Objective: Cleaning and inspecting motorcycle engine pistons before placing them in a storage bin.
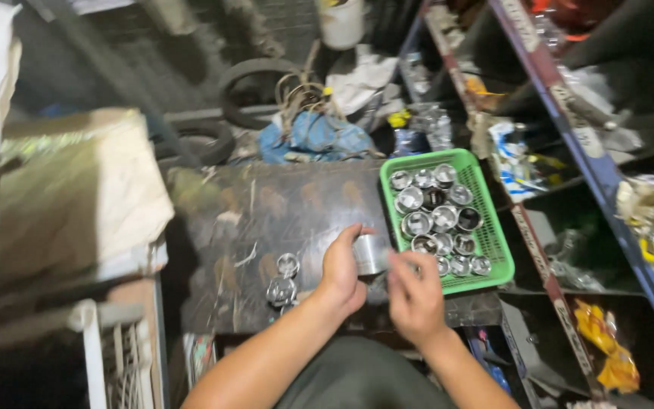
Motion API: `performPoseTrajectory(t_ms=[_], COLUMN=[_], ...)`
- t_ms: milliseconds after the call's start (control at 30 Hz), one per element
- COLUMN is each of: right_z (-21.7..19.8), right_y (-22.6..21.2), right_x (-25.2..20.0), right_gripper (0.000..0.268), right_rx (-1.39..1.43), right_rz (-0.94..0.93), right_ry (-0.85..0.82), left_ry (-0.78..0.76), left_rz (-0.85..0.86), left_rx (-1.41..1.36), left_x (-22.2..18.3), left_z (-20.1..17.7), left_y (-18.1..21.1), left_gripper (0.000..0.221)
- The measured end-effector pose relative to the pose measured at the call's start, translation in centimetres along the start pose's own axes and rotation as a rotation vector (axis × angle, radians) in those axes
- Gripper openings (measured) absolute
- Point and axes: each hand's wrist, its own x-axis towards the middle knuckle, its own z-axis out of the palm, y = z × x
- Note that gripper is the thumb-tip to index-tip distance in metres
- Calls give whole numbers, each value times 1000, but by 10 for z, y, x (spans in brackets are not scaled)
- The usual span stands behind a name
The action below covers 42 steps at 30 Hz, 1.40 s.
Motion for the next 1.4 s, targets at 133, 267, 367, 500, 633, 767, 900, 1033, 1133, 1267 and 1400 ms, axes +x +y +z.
performPoseTrajectory(t_ms=[133,267,367,500,633,767,900,1033,1133,1267,1400], right_z=[-17,-34,-31,-26,-47,-63,-60,-40,-36,-40,-29], right_y=[12,6,24,61,54,50,52,65,58,22,22], right_x=[-1,6,0,-19,-17,-6,-4,-12,-10,12,18], right_gripper=[32,42,42,29,35,39,40,39,33,35,40], right_rx=[179,226,252,365,434,382,398,471,432,359,328], right_rz=[266,3,-190,-62,-61,-299,-374,-283,-164,-381,-395], right_ry=[-93,-159,-139,-129,-163,-150,-180,-145,-153,-212,-204], left_ry=[-53,-1,25,-55,11,265,231,126,88,184,175], left_rz=[22,21,33,118,160,330,385,324,301,268,189], left_rx=[-86,-141,-187,-293,-217,-56,52,-280,-295,-167,-113], left_x=[-4,-13,-21,-25,-33,-56,-72,-58,-54,-51,-55], left_z=[-5,2,5,4,15,36,45,29,22,19,19], left_y=[-8,-23,-36,-51,-67,-73,-71,-72,-65,-53,-26], left_gripper=[28,26,29,37,39,50,43,33,30,34,41])
